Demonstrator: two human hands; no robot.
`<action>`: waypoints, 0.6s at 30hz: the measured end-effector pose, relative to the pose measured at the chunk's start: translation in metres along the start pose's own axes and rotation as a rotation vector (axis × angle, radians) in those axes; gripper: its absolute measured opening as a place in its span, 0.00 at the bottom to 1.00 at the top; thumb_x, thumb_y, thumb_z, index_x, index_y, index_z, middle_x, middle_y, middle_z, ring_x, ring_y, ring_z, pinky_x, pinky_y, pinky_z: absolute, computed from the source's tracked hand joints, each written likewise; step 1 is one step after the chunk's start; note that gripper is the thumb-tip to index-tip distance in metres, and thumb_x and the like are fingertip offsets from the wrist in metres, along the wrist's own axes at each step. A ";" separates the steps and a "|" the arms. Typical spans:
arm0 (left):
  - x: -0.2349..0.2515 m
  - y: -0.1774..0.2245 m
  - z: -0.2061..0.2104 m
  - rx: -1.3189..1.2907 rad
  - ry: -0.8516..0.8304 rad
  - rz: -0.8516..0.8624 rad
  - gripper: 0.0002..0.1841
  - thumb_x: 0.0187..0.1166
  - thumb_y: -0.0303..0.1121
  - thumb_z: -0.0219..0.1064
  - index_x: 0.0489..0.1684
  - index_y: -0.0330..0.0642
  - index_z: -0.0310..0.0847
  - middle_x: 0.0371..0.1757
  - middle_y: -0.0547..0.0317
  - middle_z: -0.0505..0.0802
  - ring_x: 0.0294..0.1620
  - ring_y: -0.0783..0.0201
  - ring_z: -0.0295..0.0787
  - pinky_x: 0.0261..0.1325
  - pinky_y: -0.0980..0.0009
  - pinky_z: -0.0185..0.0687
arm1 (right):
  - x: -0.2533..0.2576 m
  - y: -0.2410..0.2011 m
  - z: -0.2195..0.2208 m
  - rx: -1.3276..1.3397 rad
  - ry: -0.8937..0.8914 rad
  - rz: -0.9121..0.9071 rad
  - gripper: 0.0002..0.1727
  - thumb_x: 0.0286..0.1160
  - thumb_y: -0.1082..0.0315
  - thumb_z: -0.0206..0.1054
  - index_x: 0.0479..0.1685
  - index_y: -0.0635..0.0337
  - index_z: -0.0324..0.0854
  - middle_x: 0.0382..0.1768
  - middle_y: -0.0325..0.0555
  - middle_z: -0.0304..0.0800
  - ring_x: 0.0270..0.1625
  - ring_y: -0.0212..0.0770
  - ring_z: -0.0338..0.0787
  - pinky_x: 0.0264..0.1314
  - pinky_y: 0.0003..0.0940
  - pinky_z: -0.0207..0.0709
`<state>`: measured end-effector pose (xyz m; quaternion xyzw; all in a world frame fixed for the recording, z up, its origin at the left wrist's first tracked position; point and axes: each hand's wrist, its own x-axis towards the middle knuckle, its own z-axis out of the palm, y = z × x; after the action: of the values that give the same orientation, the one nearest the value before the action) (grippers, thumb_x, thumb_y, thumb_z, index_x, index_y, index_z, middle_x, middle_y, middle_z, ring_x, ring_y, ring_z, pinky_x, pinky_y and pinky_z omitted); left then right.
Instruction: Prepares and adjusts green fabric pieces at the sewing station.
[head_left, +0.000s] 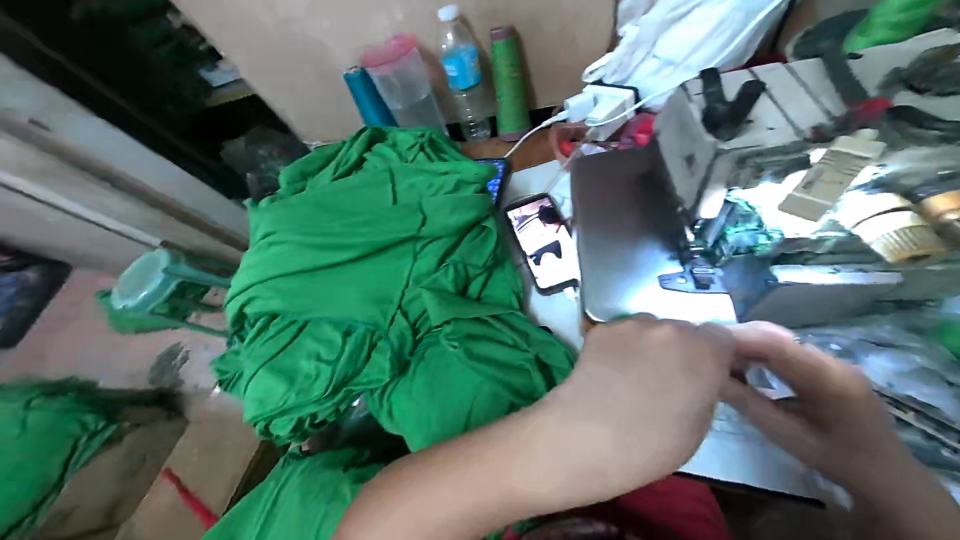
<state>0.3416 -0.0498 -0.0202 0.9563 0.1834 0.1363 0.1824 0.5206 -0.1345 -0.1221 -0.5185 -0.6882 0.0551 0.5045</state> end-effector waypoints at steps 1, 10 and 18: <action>0.003 -0.002 0.003 0.026 0.030 0.018 0.07 0.79 0.32 0.68 0.36 0.39 0.89 0.30 0.53 0.91 0.38 0.52 0.92 0.40 0.56 0.85 | 0.000 0.004 -0.008 -0.049 0.003 0.016 0.12 0.83 0.55 0.64 0.50 0.52 0.84 0.41 0.39 0.87 0.46 0.21 0.83 0.52 0.16 0.76; 0.001 -0.017 -0.029 -0.477 -0.169 -0.113 0.12 0.89 0.30 0.58 0.51 0.29 0.83 0.40 0.47 0.91 0.38 0.62 0.89 0.45 0.64 0.86 | -0.016 0.000 -0.036 0.034 0.002 0.122 0.22 0.79 0.59 0.71 0.65 0.62 0.77 0.54 0.42 0.84 0.41 0.15 0.79 0.43 0.10 0.72; -0.103 -0.202 -0.231 -0.651 0.573 -0.178 0.13 0.85 0.24 0.57 0.44 0.55 0.86 0.43 0.71 0.94 0.45 0.74 0.91 0.54 0.73 0.88 | -0.043 -0.019 -0.021 0.155 -0.078 0.200 0.17 0.84 0.58 0.66 0.69 0.45 0.79 0.61 0.28 0.83 0.45 0.13 0.81 0.46 0.11 0.76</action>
<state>0.1127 0.1526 0.0863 0.7531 0.2558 0.4302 0.4270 0.5222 -0.1857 -0.1279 -0.5417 -0.6456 0.1781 0.5080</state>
